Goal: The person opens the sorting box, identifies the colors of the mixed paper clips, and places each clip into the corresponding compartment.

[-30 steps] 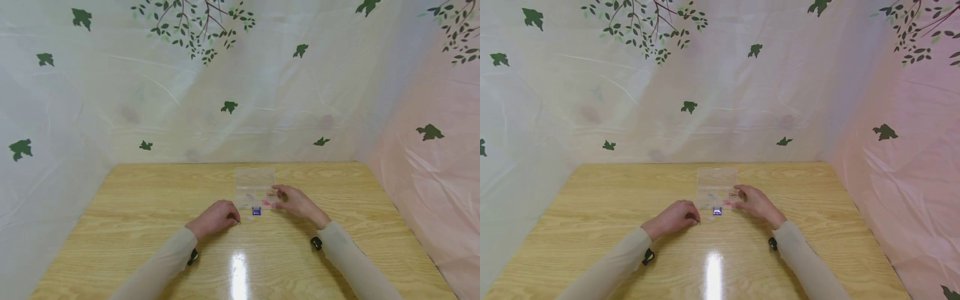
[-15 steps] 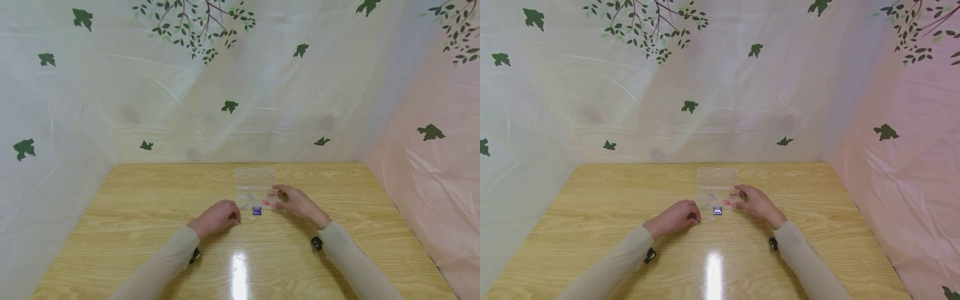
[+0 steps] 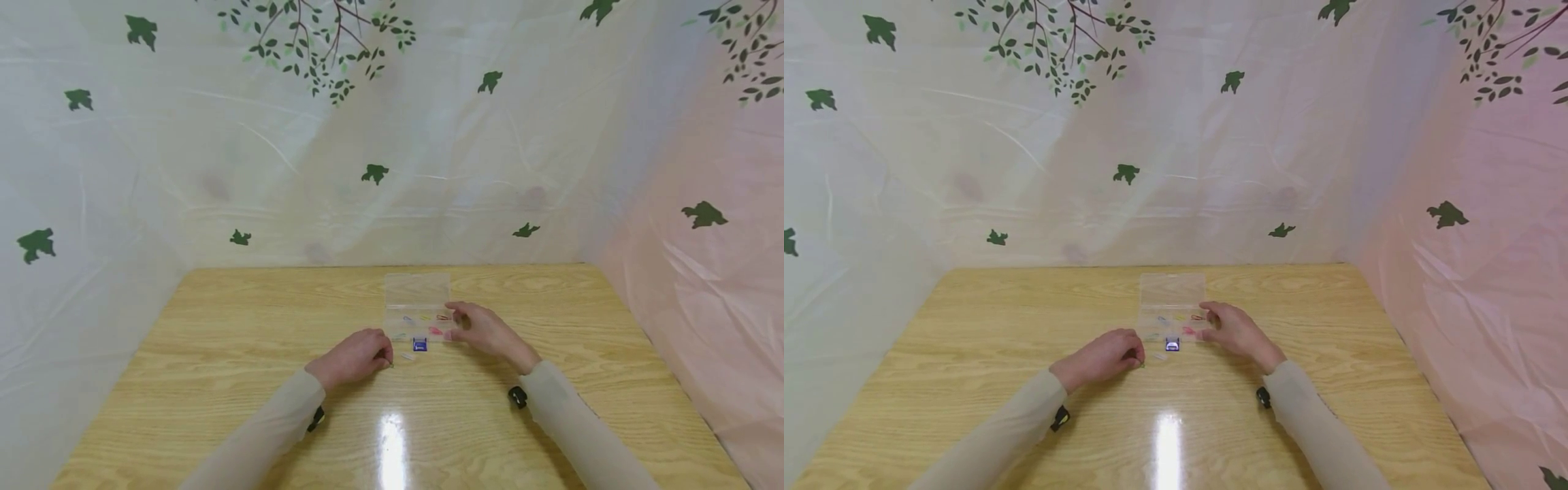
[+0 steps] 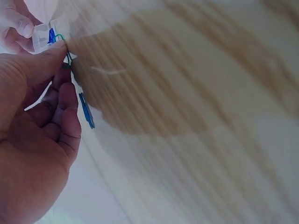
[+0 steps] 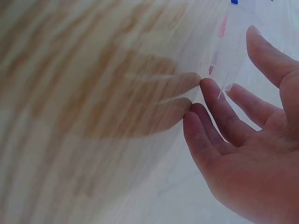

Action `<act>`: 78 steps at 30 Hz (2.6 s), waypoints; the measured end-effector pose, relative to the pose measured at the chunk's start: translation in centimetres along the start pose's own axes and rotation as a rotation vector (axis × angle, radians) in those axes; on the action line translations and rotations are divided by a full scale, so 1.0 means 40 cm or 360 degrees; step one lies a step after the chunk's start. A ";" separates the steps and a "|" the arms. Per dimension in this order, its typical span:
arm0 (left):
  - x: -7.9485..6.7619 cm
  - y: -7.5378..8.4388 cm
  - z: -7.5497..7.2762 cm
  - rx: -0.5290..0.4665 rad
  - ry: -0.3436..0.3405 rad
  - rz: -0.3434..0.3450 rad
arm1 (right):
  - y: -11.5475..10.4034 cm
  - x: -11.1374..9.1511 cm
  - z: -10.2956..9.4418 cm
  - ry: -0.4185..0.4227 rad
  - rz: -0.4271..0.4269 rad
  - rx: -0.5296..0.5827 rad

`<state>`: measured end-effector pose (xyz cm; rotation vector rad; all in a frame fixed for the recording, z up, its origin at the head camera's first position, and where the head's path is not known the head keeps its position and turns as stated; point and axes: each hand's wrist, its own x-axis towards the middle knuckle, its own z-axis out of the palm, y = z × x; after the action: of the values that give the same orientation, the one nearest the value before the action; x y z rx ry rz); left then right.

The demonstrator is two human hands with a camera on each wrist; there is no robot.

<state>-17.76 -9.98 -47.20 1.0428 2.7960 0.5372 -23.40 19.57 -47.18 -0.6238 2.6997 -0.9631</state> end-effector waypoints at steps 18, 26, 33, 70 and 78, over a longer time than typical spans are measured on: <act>-0.038 -0.018 -0.020 -0.0226 0.0161 -0.0052 | -0.010 0.004 -0.003 -0.0001 0.0040 -0.0004; -0.029 -0.020 -0.046 -0.0311 0.0280 -0.0154 | -0.011 0.005 -0.001 0.0010 0.0035 0.0006; -0.004 -0.013 -0.062 -0.0357 0.0428 -0.0171 | -0.008 0.007 -0.001 0.0005 0.0023 0.0010; 0.091 -0.026 -0.049 -0.0439 0.0360 -0.0358 | -0.003 0.005 0.001 -0.0009 0.0019 0.0003; 0.106 -0.032 -0.038 -0.0433 0.0308 -0.0398 | 0.002 0.008 0.002 -0.0007 0.0015 0.0017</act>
<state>-22.08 -8.55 -46.16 0.6066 2.8449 0.9956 -23.69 19.44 -47.30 -0.6098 2.6898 -0.9719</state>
